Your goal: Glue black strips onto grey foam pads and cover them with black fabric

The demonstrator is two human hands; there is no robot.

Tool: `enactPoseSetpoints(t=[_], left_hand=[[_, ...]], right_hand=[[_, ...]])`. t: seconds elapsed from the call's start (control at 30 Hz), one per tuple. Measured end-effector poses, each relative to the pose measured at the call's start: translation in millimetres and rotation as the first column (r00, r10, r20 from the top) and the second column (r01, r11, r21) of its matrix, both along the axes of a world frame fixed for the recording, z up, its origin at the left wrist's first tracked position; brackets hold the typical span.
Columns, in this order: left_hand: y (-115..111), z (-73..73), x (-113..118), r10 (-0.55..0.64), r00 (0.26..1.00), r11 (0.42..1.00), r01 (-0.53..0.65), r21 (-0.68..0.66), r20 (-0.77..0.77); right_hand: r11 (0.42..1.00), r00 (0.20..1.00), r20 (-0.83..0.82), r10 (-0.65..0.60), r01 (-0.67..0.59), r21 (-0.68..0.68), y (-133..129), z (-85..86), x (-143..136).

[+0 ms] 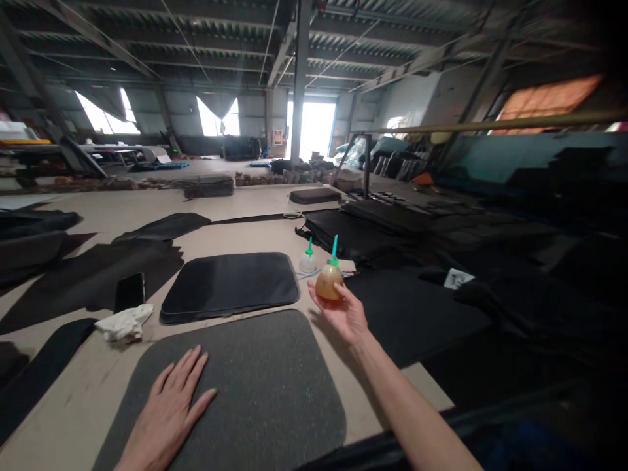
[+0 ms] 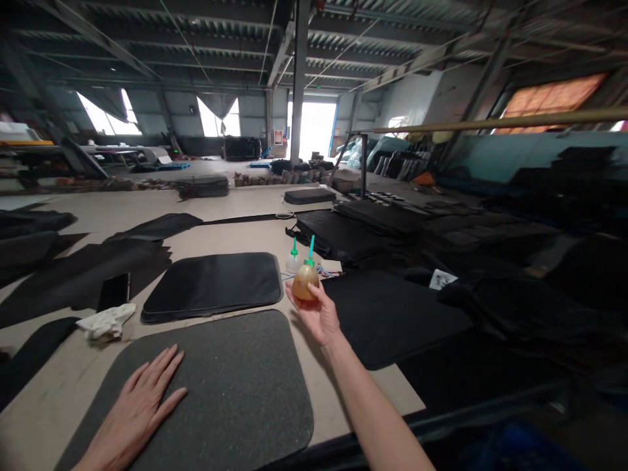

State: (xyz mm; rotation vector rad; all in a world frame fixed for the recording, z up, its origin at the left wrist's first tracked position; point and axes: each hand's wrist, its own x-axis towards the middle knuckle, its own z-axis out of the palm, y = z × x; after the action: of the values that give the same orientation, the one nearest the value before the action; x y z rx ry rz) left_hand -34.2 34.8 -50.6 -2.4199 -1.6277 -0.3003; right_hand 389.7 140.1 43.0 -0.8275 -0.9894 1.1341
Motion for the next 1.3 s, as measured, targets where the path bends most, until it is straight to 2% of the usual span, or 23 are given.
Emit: enactPoseSetpoints(t=[0.07,0.13,0.2,0.27,0.37,0.47,0.6,0.73,0.8,0.9,0.97,1.1,1.3], left_hand=[[1.6,1.1,-0.5,0.0,1.0,1.0,0.0,-0.005,0.01],[-0.4,6.1,0.8,0.0,1.0,1.0,0.001,-0.02,0.028],[-5.6,15.3,4.1,0.003,0.999,0.998,0.0,-0.058,0.049],[-10.0,25.4,7.4,0.015,0.997,0.995,-0.008,-0.104,0.071],[-10.4,34.3,8.5,0.038,0.995,0.984,-0.021,-0.176,0.096],[-9.7,35.3,8.0,0.064,0.991,0.975,-0.036,-0.219,0.121],[-12.7,33.0,9.0,0.065,0.988,0.98,-0.038,-0.196,0.137],[-14.8,33.3,9.0,0.052,0.989,0.987,-0.03,-0.156,0.142],[-14.8,34.2,8.8,0.06,0.987,0.988,-0.038,-0.148,0.147],[-14.2,35.0,8.6,0.067,0.985,0.989,-0.044,-0.143,0.16],[-13.5,34.1,8.3,0.063,0.984,0.989,-0.038,-0.145,0.169],[-12.5,27.5,9.0,0.067,0.981,0.987,-0.039,-0.155,0.18],[-14.2,20.3,12.6,0.093,0.972,0.984,-0.056,-0.172,0.216]], right_hand=[[0.989,0.99,-0.022,0.141,-0.142,-0.029,-8.1,16.6,-12.7],[0.981,0.969,0.155,0.193,-0.185,-0.066,-15.0,27.6,-31.0],[0.981,0.927,0.322,0.192,-0.176,-0.078,-20.2,31.4,-54.2],[0.982,0.909,0.372,0.188,-0.168,-0.085,-22.9,28.8,-80.7],[0.969,0.913,0.33,0.24,-0.203,-0.142,-23.3,18.2,-122.4],[0.953,0.87,0.395,0.296,-0.243,-0.181,-22.1,7.1,-159.7],[0.969,0.786,0.567,0.246,-0.212,-0.126,-15.5,-3.9,-195.2],[0.957,0.733,0.616,0.288,-0.242,-0.159,-5.4,-11.2,-217.9],[0.939,0.713,0.614,0.338,-0.3,-0.169,-2.1,-12.5,-227.4],[0.902,0.683,0.617,0.39,-0.417,-0.107,-1.0,-10.5,-240.7],[0.889,0.67,0.639,0.378,-0.456,-0.048,-2.7,-7.2,-248.6],[0.899,0.658,0.689,0.302,-0.438,0.025,-9.5,-0.4,-261.1],[0.835,0.582,0.753,0.308,-0.544,0.079,-19.5,1.2,-277.5]])
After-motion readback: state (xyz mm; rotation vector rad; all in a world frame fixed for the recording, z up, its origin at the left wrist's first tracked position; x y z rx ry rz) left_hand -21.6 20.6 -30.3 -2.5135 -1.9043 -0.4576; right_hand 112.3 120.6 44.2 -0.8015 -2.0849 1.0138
